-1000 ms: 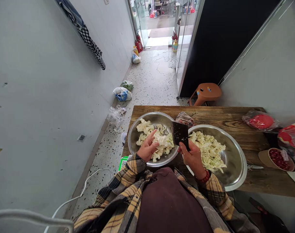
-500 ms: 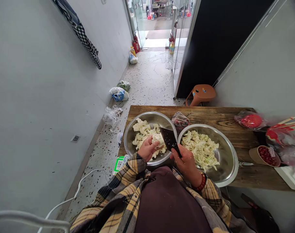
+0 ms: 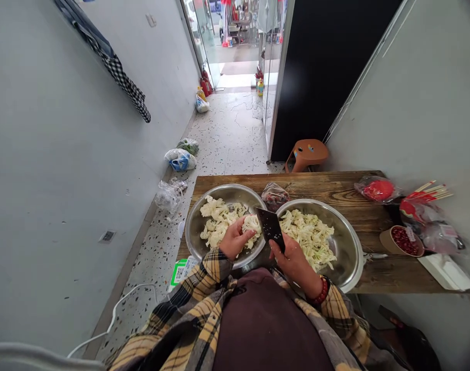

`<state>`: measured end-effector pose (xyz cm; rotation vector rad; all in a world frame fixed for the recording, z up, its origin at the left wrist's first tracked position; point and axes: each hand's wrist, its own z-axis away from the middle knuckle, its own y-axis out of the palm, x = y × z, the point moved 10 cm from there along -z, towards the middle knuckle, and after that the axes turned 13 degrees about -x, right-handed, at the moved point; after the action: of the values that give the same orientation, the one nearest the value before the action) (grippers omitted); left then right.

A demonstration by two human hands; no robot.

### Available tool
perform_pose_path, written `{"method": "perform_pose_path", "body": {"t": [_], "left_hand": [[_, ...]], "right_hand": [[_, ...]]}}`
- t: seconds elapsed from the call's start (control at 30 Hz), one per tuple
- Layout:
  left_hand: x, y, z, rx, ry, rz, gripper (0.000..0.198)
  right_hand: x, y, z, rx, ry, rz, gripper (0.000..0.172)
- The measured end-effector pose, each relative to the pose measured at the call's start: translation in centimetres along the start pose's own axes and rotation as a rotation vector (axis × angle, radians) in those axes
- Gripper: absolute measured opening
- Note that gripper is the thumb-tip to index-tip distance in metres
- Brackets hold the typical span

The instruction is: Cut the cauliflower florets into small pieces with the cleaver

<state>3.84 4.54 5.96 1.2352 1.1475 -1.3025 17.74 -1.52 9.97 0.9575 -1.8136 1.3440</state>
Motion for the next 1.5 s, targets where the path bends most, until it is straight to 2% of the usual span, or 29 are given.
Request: {"method": "perform_pose_path", "body": {"t": [0.1,0.2,0.3,0.4,0.5,0.57,0.67,0.83,0.93,1.07,1.2,1.33,1.4,1.5], "left_hand": [[-1.5,0.1,0.1,-0.015,0.092,-0.168,0.051],[-2.0,0.5,0.2,0.015,0.139,-0.263,0.050],[-1.6,1.2,0.2,0.036,0.163,-0.248,0.052],[-0.2,2.1,0.8,0.036,0.110,-0.174,0.055],[0.7,2.1,1.5,-0.052,0.093,-0.188,0.056],[0.3,2.3,1.8,-0.085,0.133,-0.238,0.055],[-1.0,3.5,2.0,-0.028,0.169,-0.242,0.052],[-1.8,4.7,2.0,-0.053,0.058,-0.081,0.048],[-1.0,5.6,1.7,-0.042,0.005,0.009,0.048],[0.0,6.3,1.5,-0.023,-0.074,0.157,0.051],[0.4,7.0,1.6,0.028,-0.202,0.325,0.048],[1.0,8.1,1.9,0.084,-0.334,0.407,0.047],[1.1,8.8,2.0,0.118,-0.381,0.450,0.051],[1.0,9.5,2.1,0.147,-0.413,0.484,0.054]], "right_hand": [[-0.5,-0.4,0.0,-0.020,0.019,-0.034,0.026],[-0.9,-0.8,-0.1,-0.068,0.020,-0.079,0.030],[-1.5,-0.9,-0.1,-0.104,0.036,-0.103,0.037],[-2.2,-1.7,0.4,-0.185,0.067,-0.106,0.041],[-2.9,-2.5,0.9,-0.265,0.088,-0.101,0.043],[-3.5,-2.6,1.1,-0.267,0.109,-0.115,0.043],[-4.5,-2.5,1.1,-0.227,0.173,-0.161,0.042],[-6.0,-2.8,1.9,-0.196,0.364,-0.274,0.044],[-7.0,-4.0,1.8,-0.263,0.408,-0.302,0.047],[-9.9,-6.0,1.8,-0.356,0.557,-0.390,0.045],[-12.0,-7.7,2.4,-0.382,0.637,-0.461,0.042],[-14.5,-9.3,3.1,-0.365,0.595,-0.293,0.041],[-15.0,-9.9,3.1,-0.326,0.491,-0.153,0.038],[-14.1,-10.6,3.0,-0.299,0.314,-0.017,0.034]]}}
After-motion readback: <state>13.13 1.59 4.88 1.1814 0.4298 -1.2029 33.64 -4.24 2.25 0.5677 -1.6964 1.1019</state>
